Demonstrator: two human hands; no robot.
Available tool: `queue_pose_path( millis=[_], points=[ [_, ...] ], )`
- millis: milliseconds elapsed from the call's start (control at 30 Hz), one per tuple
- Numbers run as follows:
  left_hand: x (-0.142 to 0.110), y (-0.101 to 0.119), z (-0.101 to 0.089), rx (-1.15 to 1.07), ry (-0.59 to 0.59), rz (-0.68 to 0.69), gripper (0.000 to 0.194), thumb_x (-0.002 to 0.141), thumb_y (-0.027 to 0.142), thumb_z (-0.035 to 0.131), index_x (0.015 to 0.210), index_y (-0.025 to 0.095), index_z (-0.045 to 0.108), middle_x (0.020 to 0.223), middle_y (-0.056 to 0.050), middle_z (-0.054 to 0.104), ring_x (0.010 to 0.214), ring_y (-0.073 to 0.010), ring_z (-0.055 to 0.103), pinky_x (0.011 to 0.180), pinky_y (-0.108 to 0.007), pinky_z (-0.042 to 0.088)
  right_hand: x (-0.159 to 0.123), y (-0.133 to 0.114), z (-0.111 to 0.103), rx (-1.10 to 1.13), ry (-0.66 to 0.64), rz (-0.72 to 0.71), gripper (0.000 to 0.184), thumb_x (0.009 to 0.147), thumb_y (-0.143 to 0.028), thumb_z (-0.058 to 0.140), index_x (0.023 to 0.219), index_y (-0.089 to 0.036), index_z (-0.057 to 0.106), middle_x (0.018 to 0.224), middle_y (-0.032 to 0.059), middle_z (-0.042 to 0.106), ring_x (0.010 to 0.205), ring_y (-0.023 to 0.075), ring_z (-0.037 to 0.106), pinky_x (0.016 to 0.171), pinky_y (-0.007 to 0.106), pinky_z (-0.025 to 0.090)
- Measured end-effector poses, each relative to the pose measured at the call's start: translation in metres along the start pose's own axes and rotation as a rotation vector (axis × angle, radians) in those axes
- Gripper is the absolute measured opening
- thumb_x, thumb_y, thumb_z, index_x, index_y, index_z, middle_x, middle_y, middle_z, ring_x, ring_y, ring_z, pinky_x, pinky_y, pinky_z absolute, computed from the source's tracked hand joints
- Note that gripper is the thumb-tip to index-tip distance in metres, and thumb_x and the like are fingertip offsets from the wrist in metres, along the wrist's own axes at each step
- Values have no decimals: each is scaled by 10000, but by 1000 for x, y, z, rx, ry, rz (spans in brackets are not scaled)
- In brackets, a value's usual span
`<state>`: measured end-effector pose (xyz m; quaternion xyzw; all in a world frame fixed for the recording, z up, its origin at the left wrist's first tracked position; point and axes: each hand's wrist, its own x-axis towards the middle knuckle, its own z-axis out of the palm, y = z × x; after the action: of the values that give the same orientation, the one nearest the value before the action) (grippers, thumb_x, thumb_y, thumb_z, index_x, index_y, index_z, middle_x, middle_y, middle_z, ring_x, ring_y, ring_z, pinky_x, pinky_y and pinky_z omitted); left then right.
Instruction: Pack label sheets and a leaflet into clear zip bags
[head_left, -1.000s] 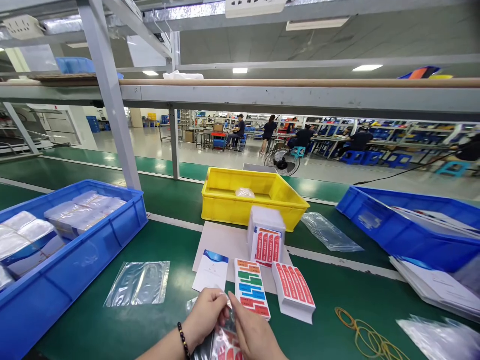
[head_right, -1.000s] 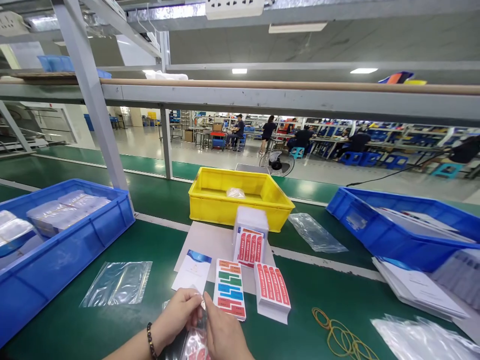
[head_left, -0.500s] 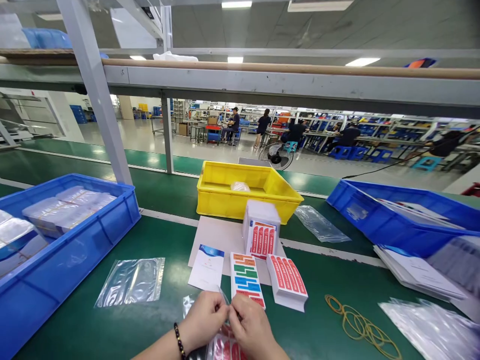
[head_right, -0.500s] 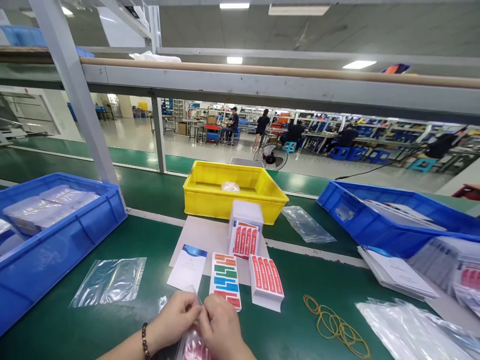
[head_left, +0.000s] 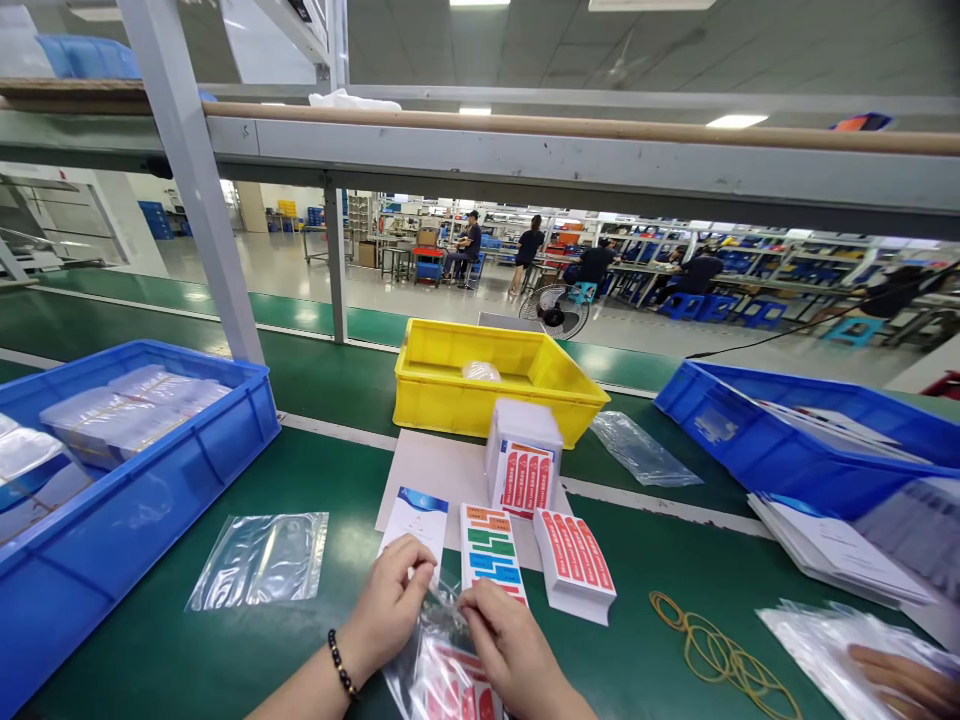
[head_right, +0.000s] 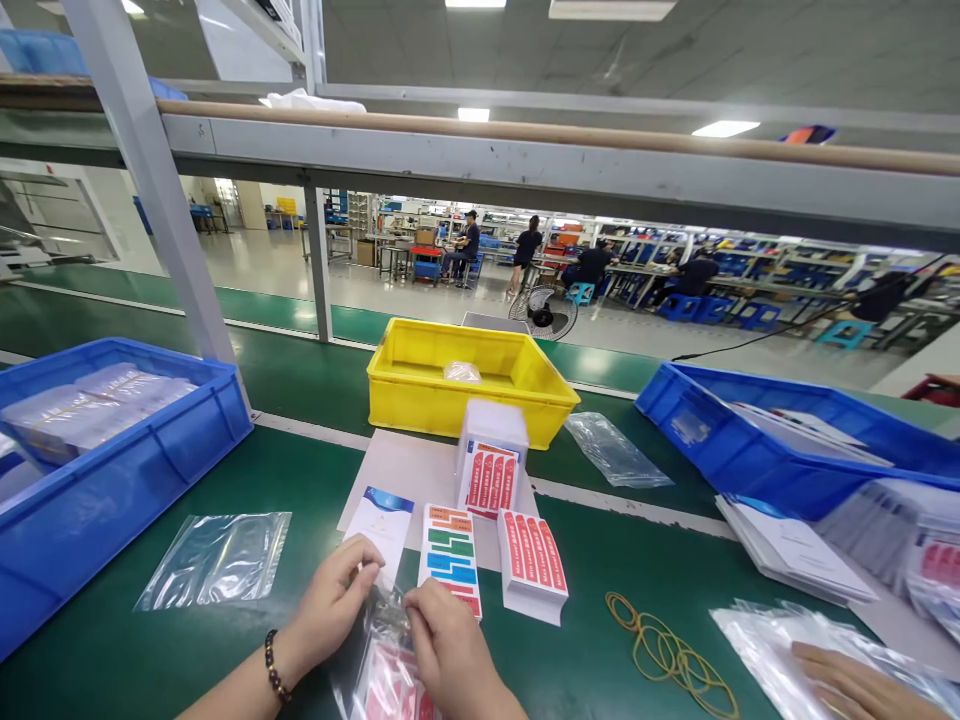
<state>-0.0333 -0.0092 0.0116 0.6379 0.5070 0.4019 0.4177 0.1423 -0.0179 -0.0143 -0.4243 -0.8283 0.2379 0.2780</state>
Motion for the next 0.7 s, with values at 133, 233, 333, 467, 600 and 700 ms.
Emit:
queue_pose_path(
  millis=[133, 233, 333, 467, 600, 700],
  points=[
    [-5, 9, -6, 226, -294, 228, 111, 710, 189, 556, 783, 199, 639, 796, -35, 618, 854, -181, 512, 804, -279, 360, 1, -4, -21, 165, -164, 99, 161, 828, -179, 396, 689, -191, 477, 679, -4, 538, 629, 125, 489, 584, 221, 373],
    [-5, 8, -8, 310, -369, 112, 63, 684, 177, 592, 632, 175, 628, 658, 0, 591, 690, -134, 510, 689, -236, 369, 0, -2, -35, 209, -305, 120, 237, 767, -271, 522, 581, -187, 400, 566, -45, 441, 544, 99, 404, 509, 203, 313],
    [-3, 6, -11, 312, -372, 43, 87, 681, 176, 589, 599, 161, 614, 603, 23, 558, 630, -111, 479, 609, -205, 345, 2, 3, -44, 262, -325, 60, 345, 754, -345, 542, 525, -189, 336, 535, -53, 377, 519, 93, 365, 499, 209, 297],
    [-4, 4, -13, 187, -518, -48, 107, 679, 125, 541, 623, 155, 628, 528, 54, 507, 519, -80, 417, 503, -178, 309, 13, 4, -36, 183, -145, -7, 281, 860, -263, 386, 598, -186, 450, 655, -2, 490, 644, 131, 473, 606, 245, 373],
    [-9, 3, -8, 76, -714, -56, 109, 664, 116, 564, 610, 172, 640, 501, 65, 491, 490, -72, 426, 481, -163, 318, 36, 0, -7, -128, -61, -102, 153, 796, -136, 426, 848, -180, 563, 888, 67, 564, 819, 184, 508, 739, 311, 403],
    [-13, 1, -3, 74, -790, -58, 107, 674, 130, 581, 589, 180, 625, 486, 74, 449, 454, -59, 383, 454, -162, 292, 54, -6, 13, -360, -146, -118, 293, 700, -158, 544, 993, -157, 561, 1000, 110, 563, 935, 250, 486, 832, 380, 379]
  ],
)
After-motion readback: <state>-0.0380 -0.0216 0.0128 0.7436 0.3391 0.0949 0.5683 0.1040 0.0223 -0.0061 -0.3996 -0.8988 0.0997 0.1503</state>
